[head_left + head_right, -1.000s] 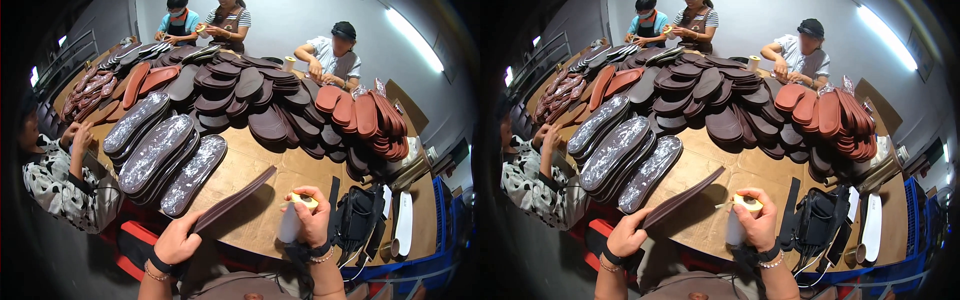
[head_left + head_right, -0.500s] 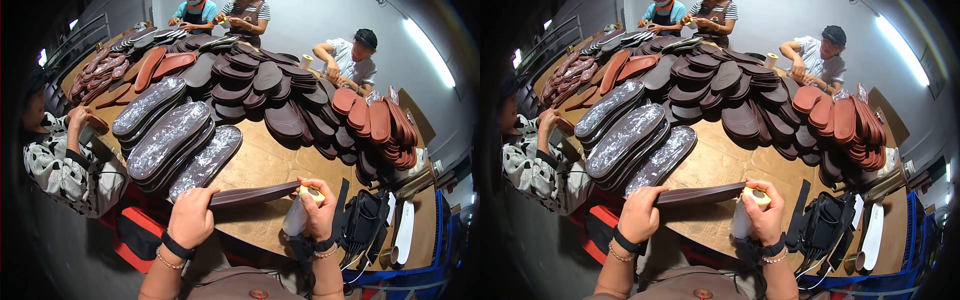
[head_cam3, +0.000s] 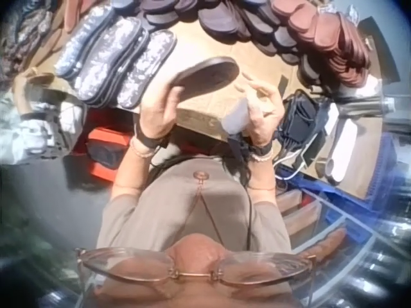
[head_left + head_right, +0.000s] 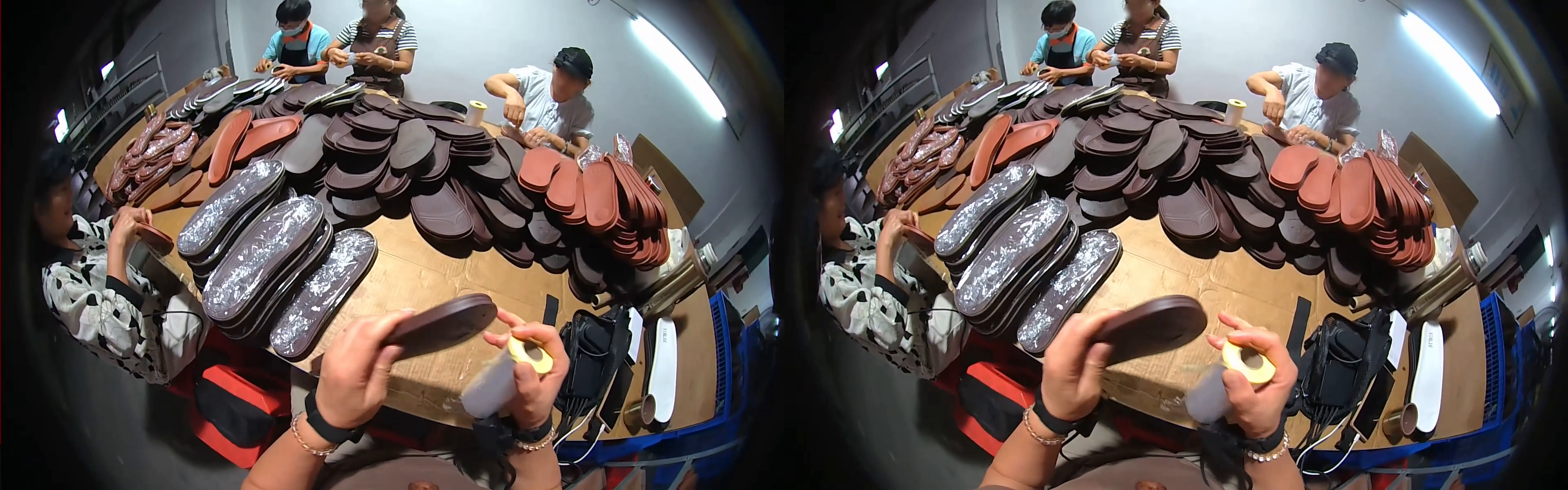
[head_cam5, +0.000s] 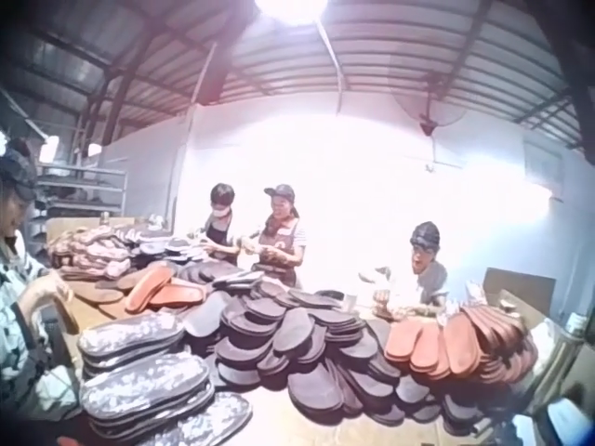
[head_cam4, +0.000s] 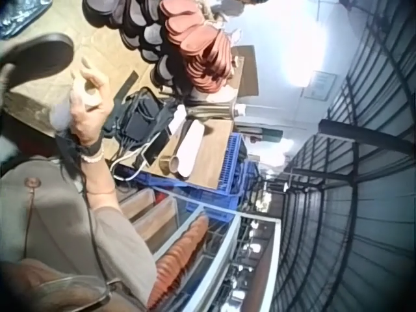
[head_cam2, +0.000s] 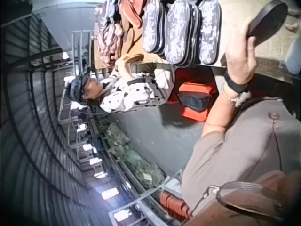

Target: The person is seen manufacturing shoe insoles by applying adhesive tape and wrapping them with a protective material.

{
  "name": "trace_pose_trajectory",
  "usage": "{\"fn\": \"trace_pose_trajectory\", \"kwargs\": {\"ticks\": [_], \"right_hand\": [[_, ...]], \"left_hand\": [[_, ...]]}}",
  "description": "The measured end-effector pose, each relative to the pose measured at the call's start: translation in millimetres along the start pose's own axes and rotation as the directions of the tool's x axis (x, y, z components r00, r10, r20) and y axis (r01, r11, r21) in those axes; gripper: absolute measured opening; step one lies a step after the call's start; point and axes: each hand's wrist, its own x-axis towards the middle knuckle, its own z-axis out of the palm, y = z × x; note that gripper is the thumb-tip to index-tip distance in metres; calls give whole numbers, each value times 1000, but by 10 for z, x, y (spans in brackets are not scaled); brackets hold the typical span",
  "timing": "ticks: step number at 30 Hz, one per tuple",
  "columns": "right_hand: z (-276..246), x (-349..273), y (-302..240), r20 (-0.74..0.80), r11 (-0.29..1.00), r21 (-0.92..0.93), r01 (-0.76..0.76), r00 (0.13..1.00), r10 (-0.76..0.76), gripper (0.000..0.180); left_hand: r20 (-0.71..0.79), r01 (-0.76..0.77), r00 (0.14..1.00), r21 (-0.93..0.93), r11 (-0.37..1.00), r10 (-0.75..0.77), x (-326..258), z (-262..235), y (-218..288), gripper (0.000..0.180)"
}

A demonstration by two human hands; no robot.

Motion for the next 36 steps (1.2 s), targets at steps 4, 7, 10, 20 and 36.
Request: {"fn": "trace_pose_trajectory", "kwargs": {"ticks": [4,7,10,20,36], "right_hand": [[23,-64,-131,36,995,99,-27,999,23,39],[85,-133,-165,146,995,99,-23,989,9,41],[72,-166,-190,143,999,-53,6,990,2,42],[9,-210,-29,31,947,-12,-321,946,322,32],[-13,-305,103,-17,928,-21,-371,928,371,30]], "left_hand": [[-149,75,962,-661,747,-229,13,-37,27,37],[-109,49,949,-875,481,-294,31,21,-87,40],[-96,-12,943,-966,257,-319,-40,97,-264,34],[45,88,826,-995,50,-562,-465,87,-627,30],[111,77,724,-994,-80,-681,-625,266,-699,25]]}}
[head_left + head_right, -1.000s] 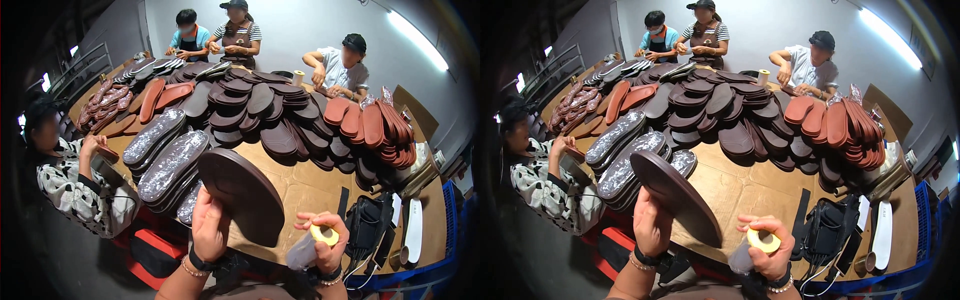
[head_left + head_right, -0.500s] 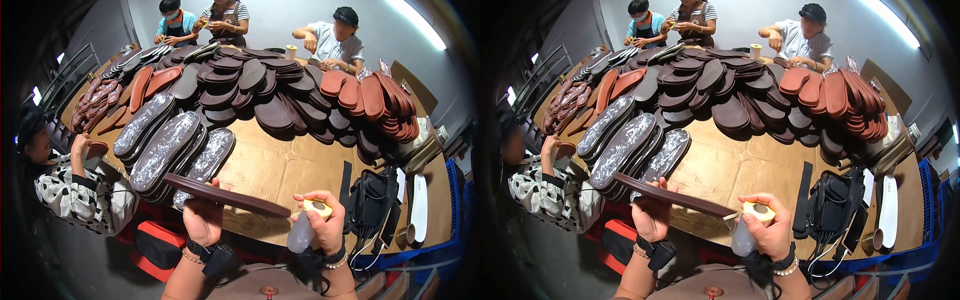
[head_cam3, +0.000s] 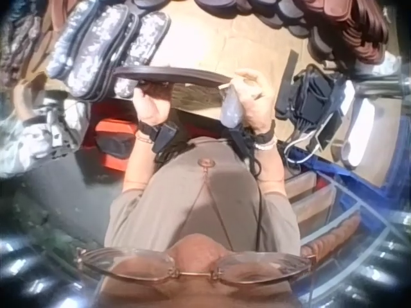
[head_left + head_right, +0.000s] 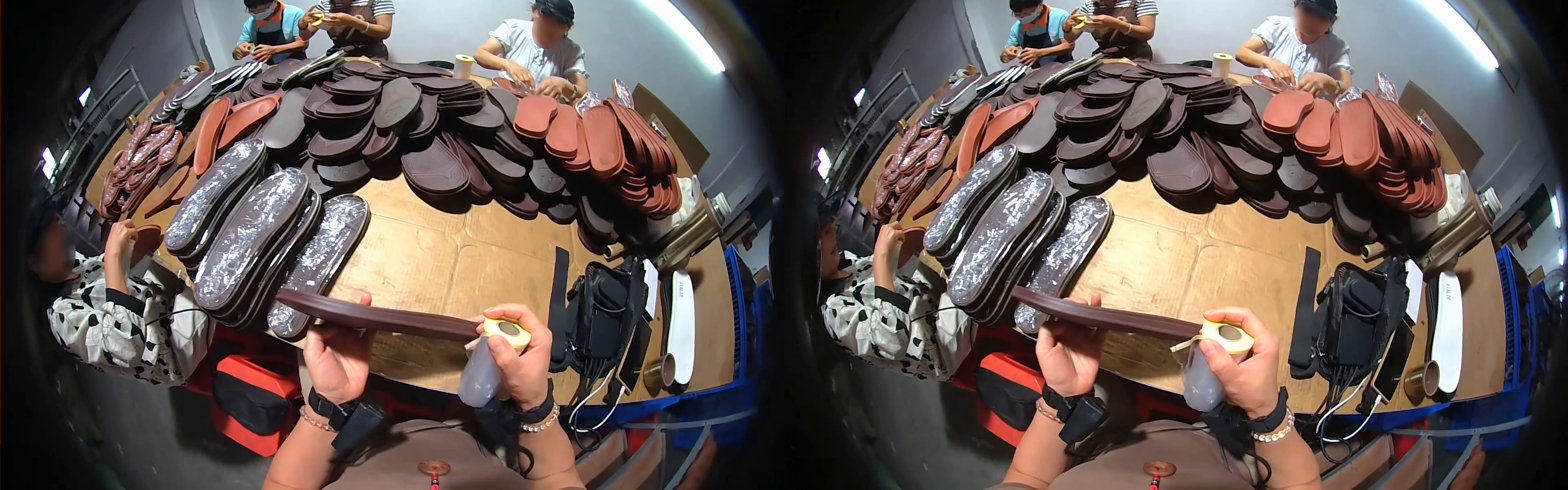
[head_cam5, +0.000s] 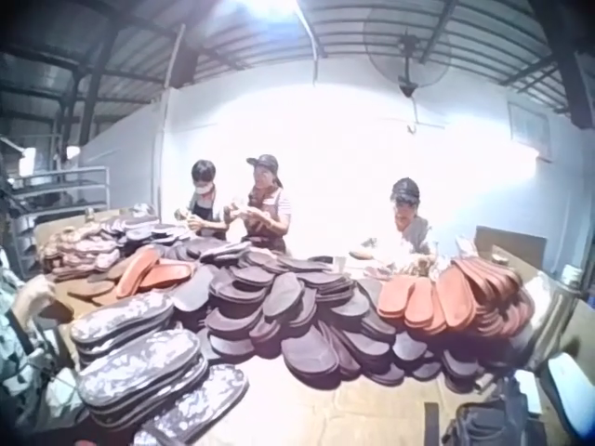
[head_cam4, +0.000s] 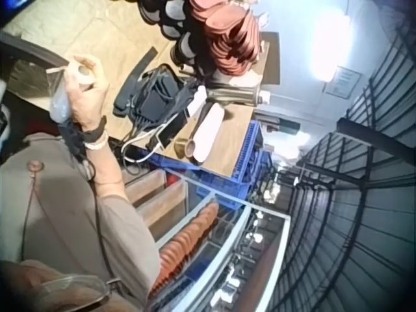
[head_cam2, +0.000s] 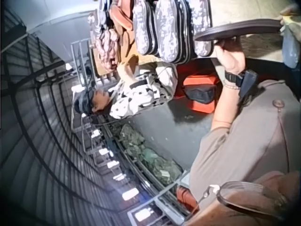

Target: The person is seen manufacturing shoe insoles by applying adhesive tape and wrapping them with a protective material.

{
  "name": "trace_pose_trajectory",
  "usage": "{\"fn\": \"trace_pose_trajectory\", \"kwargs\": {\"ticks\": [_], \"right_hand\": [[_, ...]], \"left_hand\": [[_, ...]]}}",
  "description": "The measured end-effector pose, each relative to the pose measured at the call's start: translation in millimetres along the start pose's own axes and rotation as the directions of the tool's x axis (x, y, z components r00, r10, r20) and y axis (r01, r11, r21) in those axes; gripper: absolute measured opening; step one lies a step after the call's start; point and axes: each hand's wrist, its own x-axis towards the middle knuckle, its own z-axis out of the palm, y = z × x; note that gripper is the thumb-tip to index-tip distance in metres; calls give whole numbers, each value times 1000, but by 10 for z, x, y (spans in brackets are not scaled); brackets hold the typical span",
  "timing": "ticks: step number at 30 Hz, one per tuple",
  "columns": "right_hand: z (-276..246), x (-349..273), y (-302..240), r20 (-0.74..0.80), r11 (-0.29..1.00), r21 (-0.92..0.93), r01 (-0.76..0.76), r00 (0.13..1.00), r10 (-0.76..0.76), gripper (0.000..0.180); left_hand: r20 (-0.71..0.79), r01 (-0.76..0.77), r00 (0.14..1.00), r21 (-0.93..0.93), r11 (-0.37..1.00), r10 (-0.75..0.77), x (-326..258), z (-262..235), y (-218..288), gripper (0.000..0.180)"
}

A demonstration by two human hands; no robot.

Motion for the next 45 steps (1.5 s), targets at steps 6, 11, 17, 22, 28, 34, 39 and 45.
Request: {"fn": "trace_pose_trajectory", "kwargs": {"ticks": [6,11,17,22,28,34,39,45], "right_hand": [[-158,-54,-156,-53,958,-257,128,988,-147,35],[-41,-141,-95,-34,983,-156,101,994,-108,34],[173,-317,-37,159,999,-35,-6,987,11,39],[-23,-322,-229,148,982,66,180,971,-188,50],[-164,-332,-355,-6,940,8,340,940,-340,56],[-102,-310,-296,10,859,-445,254,960,-279,45],[-37,-348,-289,-8,800,-570,189,972,-235,42],[50,-299,-292,12,690,-679,251,943,-332,44]], "left_hand": [[104,-245,969,521,817,225,-61,171,209,79],[100,-88,994,453,887,48,-144,390,-12,103],[178,-113,984,723,681,-26,-182,768,-240,86],[331,-289,928,930,226,-173,14,1041,156,74],[520,-659,748,657,-368,-412,-28,1023,287,47],[519,-675,737,530,-513,-434,-141,936,116,38],[539,-645,764,621,-445,-355,-183,874,2,43],[577,-628,774,753,-196,-261,-204,895,-15,47]]}}
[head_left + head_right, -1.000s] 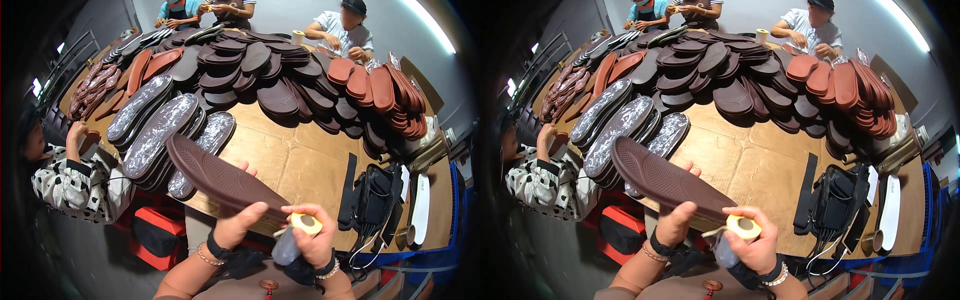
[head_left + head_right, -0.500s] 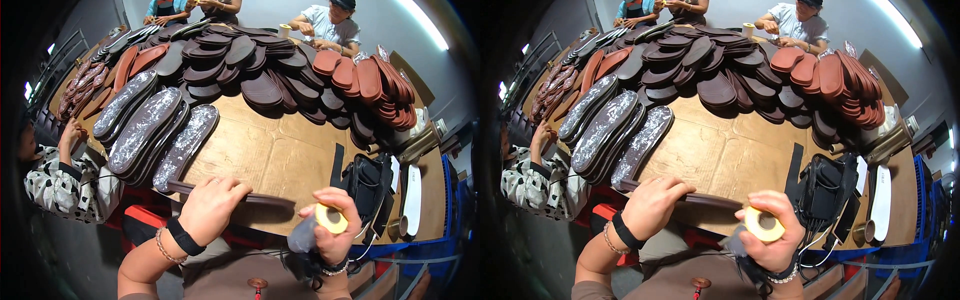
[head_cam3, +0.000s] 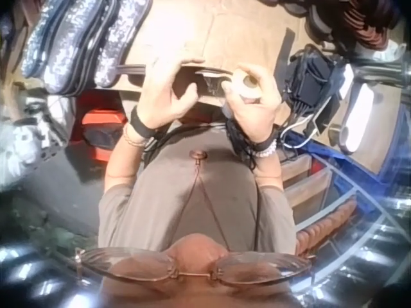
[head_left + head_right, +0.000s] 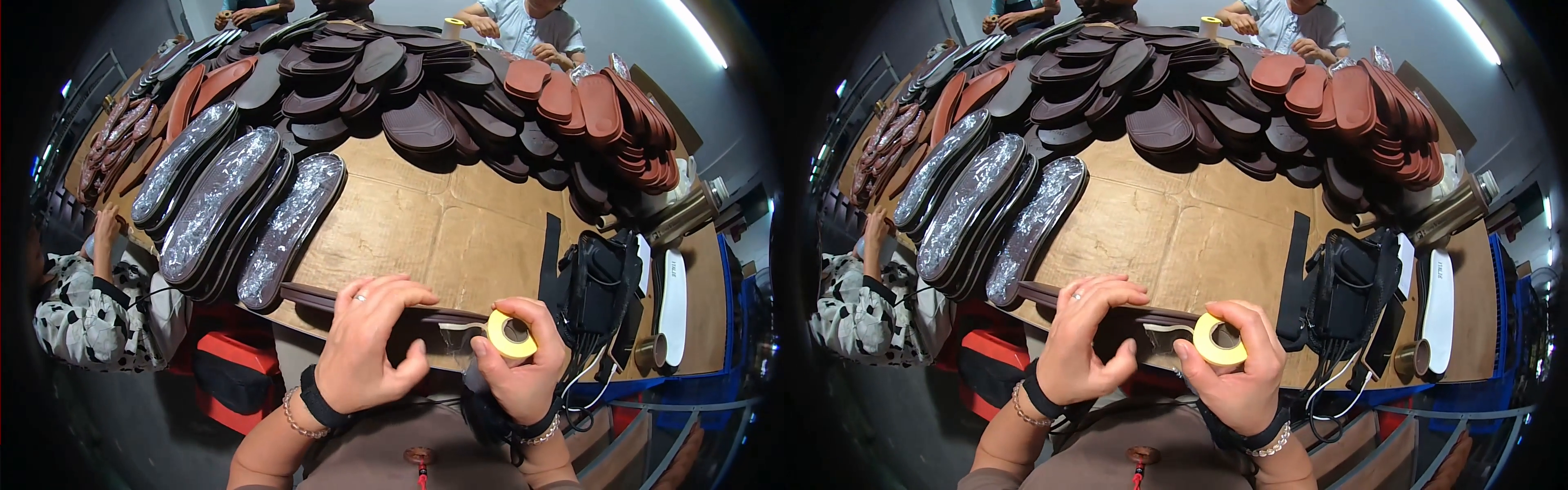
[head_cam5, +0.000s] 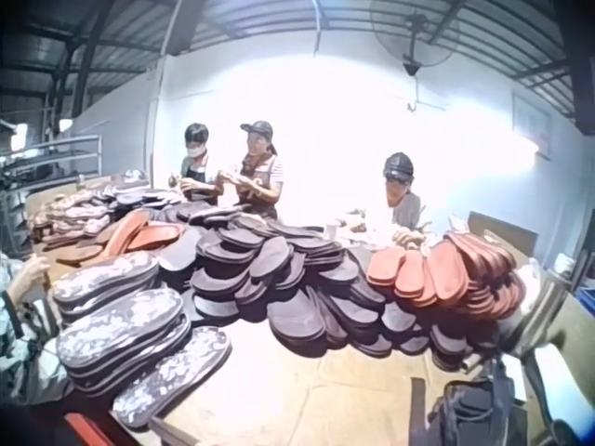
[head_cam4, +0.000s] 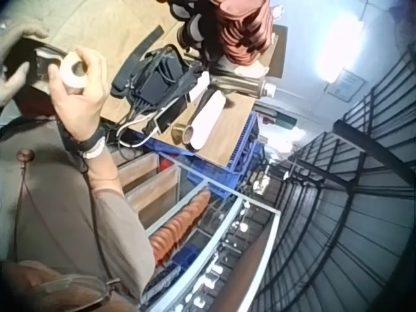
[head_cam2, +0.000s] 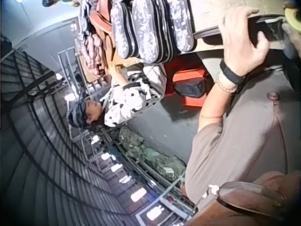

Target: The person is seen manufacturing shoe insoles by applying adhesive tape and wrapping them with a protective material.

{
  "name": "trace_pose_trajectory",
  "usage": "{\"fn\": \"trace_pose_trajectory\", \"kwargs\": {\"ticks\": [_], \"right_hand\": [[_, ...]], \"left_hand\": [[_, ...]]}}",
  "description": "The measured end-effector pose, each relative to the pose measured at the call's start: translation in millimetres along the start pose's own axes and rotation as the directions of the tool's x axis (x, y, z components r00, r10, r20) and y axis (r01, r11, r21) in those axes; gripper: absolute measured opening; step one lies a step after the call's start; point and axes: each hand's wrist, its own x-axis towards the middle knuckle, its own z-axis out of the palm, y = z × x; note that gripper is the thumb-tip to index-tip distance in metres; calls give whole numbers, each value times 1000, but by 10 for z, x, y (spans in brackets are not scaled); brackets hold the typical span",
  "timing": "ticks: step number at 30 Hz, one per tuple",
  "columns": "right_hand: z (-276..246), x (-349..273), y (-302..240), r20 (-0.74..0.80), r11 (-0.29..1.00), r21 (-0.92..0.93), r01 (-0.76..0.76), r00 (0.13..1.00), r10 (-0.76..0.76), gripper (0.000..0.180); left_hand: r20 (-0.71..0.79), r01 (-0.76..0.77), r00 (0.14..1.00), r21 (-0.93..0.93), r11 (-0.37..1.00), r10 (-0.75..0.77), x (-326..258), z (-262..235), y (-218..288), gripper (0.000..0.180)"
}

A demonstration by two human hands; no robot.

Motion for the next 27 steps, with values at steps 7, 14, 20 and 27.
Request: {"fn": "trace_pose_trajectory", "kwargs": {"ticks": [7,14,20,27], "right_hand": [[31,44,-13,-10,990,-96,103,995,-104,46],[-11,37,37,38,991,-67,117,993,-115,52],[-76,-34,84,117,997,6,79,990,-79,57],[-101,-89,143,95,999,-27,29,995,-26,57]], "left_hand": [[-20,57,998,-243,968,-64,65,11,31,37],[8,87,996,-206,975,-87,84,62,1,8],[-20,104,994,-180,978,-109,87,76,-17,9],[-55,101,993,-140,985,-109,114,120,-21,11]]}}
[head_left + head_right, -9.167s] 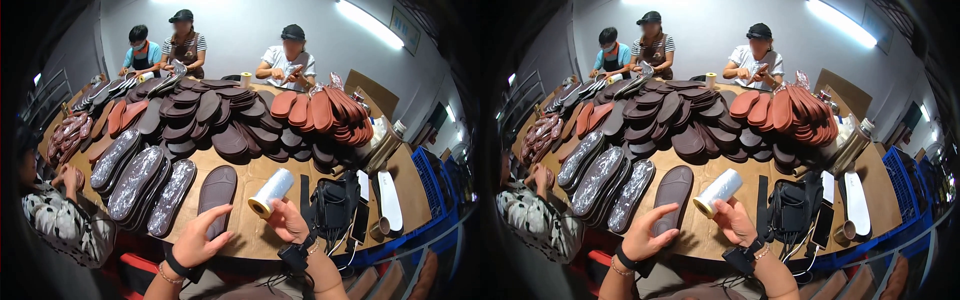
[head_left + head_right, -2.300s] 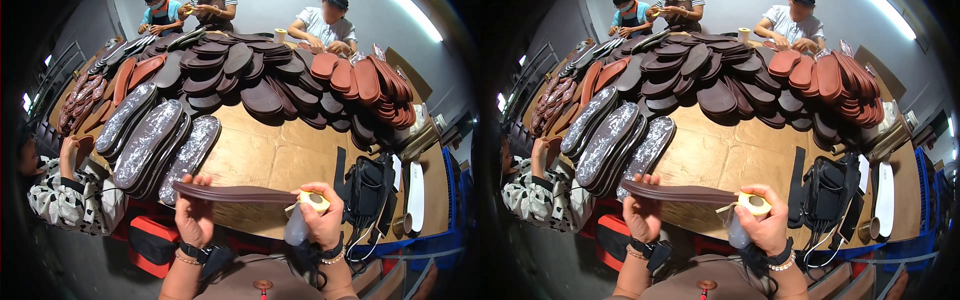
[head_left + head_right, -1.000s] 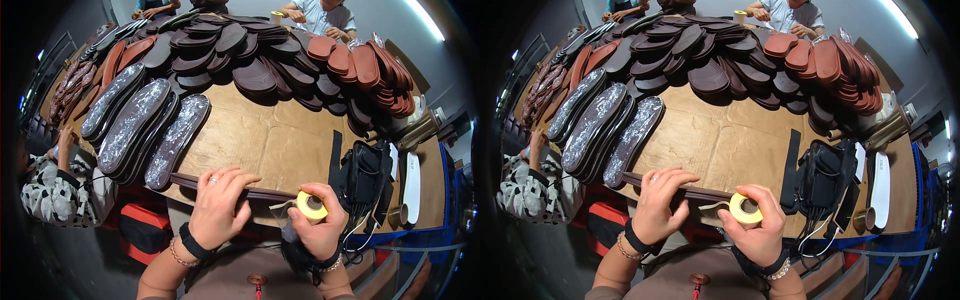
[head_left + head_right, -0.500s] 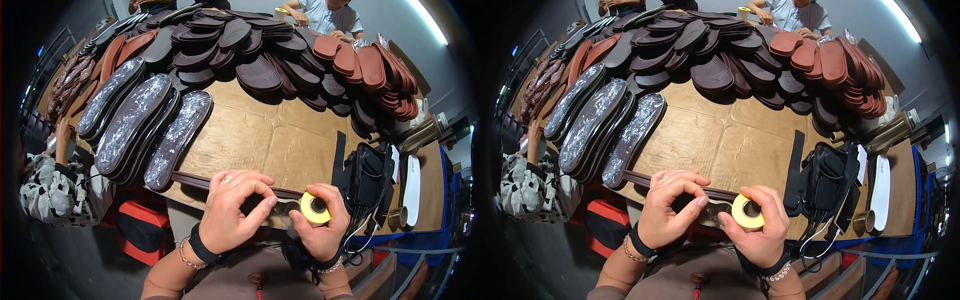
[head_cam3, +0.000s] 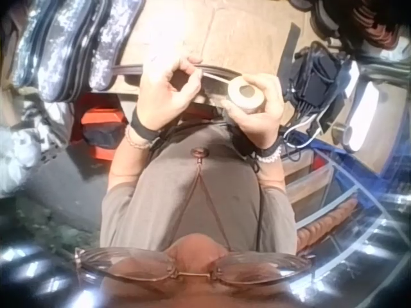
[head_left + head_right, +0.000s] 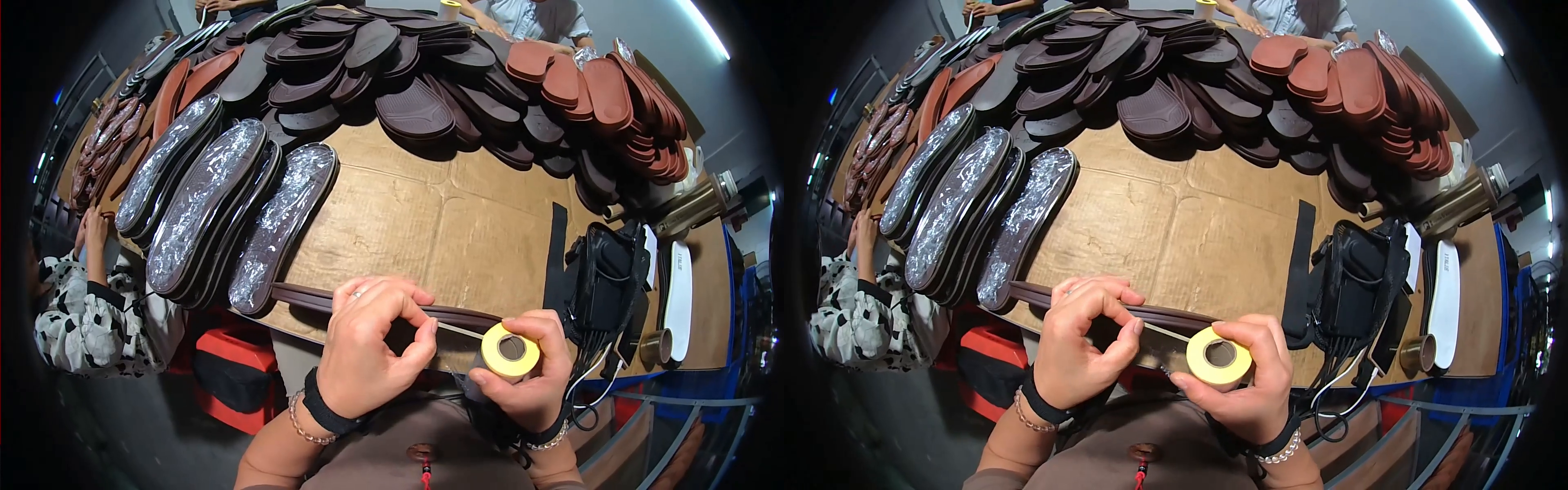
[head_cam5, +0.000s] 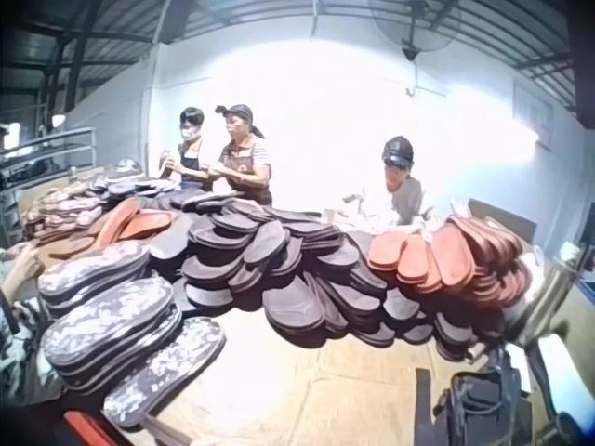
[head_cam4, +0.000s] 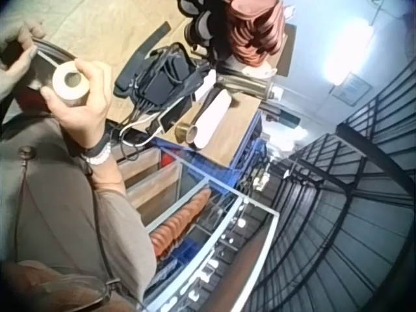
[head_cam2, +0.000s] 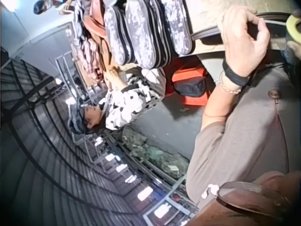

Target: The person is seen manufacturing shoe insoles by applying adhesive tape and wrapping them with a protective material.

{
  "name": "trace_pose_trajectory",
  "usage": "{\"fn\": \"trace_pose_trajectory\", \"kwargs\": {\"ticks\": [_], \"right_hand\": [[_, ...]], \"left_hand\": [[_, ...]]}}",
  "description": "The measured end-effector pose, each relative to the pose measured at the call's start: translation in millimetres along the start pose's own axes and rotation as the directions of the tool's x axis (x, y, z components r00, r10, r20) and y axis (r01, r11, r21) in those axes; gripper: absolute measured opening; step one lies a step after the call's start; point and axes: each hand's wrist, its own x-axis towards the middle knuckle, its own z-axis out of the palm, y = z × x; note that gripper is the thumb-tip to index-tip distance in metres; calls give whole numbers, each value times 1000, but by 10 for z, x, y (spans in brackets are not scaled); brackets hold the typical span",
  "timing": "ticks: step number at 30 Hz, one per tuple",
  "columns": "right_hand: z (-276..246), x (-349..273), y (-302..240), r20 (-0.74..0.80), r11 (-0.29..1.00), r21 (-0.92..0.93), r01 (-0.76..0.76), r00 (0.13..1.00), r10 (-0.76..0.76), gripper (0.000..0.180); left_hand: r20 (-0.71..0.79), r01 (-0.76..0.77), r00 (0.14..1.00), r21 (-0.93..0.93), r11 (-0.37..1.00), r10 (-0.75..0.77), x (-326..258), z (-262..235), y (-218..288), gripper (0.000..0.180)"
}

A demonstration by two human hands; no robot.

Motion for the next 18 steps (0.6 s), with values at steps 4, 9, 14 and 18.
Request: {"fn": "trace_pose_trajectory", "kwargs": {"ticks": [4,9,14,18], "right_hand": [[14,-21,-27,-16,997,-46,55,998,-55,54],[43,-16,-32,11,994,-30,100,995,-100,55],[16,-12,-27,74,984,-57,171,983,-167,49],[3,0,-61,100,977,-97,192,978,-182,48]], "left_hand": [[-43,8,999,-25,1000,-9,5,0,-5,15],[-66,7,998,-42,999,-10,20,-11,-17,16],[-67,21,997,-13,1000,-22,26,-13,-14,17],[-66,26,997,-29,999,-28,29,-10,-3,17]]}}
